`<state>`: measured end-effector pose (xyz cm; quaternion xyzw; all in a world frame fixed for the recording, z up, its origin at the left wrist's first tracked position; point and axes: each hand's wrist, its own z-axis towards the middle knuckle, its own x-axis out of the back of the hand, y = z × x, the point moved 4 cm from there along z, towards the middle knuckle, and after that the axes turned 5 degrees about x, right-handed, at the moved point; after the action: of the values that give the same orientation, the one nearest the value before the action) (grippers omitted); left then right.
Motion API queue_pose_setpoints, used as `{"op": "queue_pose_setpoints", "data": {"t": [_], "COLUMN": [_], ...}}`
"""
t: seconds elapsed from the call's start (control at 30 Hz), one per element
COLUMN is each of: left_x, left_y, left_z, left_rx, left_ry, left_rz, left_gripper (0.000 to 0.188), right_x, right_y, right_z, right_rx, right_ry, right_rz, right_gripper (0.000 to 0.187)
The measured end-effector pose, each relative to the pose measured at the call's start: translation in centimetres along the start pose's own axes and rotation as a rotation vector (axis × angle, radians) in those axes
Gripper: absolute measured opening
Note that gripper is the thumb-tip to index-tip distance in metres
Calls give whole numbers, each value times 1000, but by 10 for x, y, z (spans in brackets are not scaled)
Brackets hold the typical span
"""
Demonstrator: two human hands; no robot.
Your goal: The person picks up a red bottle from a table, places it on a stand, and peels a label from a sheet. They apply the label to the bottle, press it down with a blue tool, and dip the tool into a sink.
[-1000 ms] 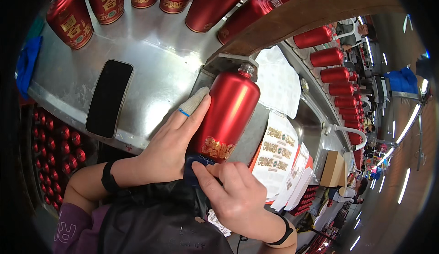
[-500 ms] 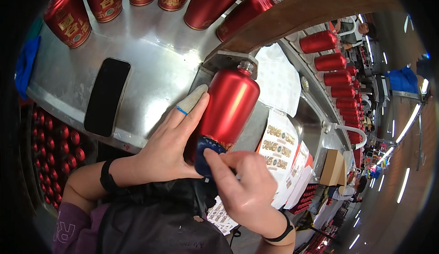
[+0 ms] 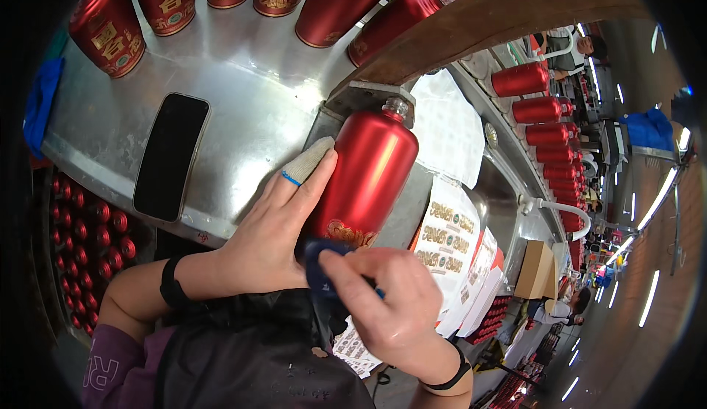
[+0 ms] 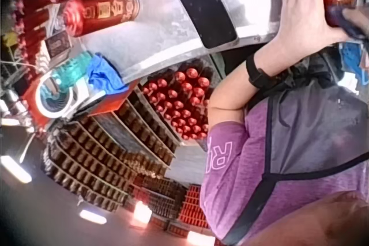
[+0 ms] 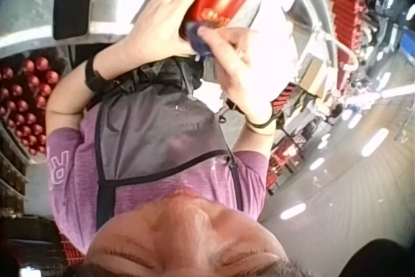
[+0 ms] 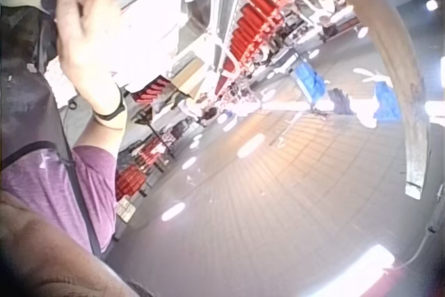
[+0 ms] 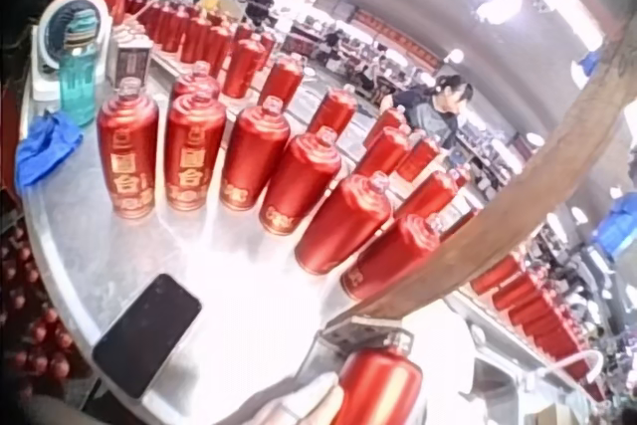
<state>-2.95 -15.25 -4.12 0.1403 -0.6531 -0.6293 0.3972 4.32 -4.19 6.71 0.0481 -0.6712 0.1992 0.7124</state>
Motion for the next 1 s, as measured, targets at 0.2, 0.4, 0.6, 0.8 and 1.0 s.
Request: {"op": "queue_pose_setpoints", "data": {"t": [0.2, 0.4, 0.6, 0.8, 1.0], "left_x": [0, 3, 4, 6, 6], "left_y": [0, -3, -13, -16, -18], "left_z": [1, 2, 2, 4, 3], "left_rx": [5, 17, 3, 4, 38], "left_ry": [-8, -55, -85, -123, -141], "left_rz": [10, -29, -102, -114, -131], "left_gripper": [121, 127, 128, 130, 134], "right_x": [-4, -6, -3, -3, -3], "right_y": [-3, -6, 12, 35, 41], "right_z": [-6, -19, -30, -36, -36], "right_rx": [0, -46, -129, -269, -230], "right_ry": [16, 84, 190, 271, 259], "right_rz": [58, 168, 195, 173, 174], "right_gripper": [47, 43, 46, 43, 43]}}
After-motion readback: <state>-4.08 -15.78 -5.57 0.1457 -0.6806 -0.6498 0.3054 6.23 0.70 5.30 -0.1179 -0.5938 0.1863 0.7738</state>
